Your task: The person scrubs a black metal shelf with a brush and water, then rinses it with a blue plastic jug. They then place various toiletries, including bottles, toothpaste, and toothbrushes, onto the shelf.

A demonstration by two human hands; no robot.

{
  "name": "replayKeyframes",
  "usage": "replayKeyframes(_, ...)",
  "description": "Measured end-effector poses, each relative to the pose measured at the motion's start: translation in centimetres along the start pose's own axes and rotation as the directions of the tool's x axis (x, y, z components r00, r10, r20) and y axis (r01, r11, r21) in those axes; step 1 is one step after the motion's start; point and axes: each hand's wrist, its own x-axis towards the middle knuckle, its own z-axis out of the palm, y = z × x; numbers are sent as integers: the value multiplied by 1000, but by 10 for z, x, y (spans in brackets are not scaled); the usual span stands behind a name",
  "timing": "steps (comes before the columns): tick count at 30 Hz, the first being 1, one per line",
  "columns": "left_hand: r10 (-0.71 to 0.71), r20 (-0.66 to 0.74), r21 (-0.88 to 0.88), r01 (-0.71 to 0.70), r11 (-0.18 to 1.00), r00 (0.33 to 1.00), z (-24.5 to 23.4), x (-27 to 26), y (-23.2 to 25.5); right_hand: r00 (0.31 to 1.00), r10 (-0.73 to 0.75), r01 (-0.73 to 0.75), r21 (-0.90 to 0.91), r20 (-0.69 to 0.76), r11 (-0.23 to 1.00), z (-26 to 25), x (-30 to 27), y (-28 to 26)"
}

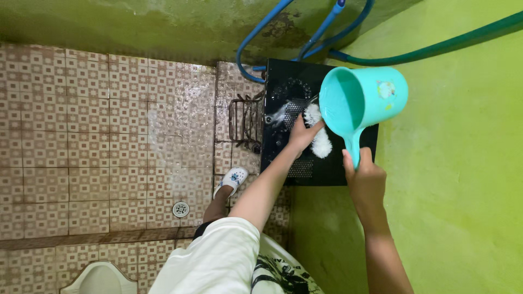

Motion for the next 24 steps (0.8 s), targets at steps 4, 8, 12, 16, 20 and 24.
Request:
replayKeyframes(4,-31,-29,26,32,999,999,3,8,-1,999,31,-30,-38,24,999,-6,-7,-4)
replayKeyframes(8,34,-66,-40,-36,999,997,4,12,-8,999,34,-34,-32,18,999,-15,-7,-9)
replayKeyframes(12,191,-98,-71,-198,978,977,-3,8,-2,999,-40,40,-17,-15,999,-19,3,-15)
replayKeyframes(16,186,-141,-6,-188,982,972,-33,10,15,988,-145,148,44,-60,988,-17,4,-27)
replayKeyframes(20,278,-282,-58,-305,950,918,-92,5,32,987,-137,146,100,-89,984,-14,-2,-29)
replayKeyframes(24,-56,-316,-124,17,992,947,-156,3,38,998,1,5,88,-66,996,0,-9,-20)
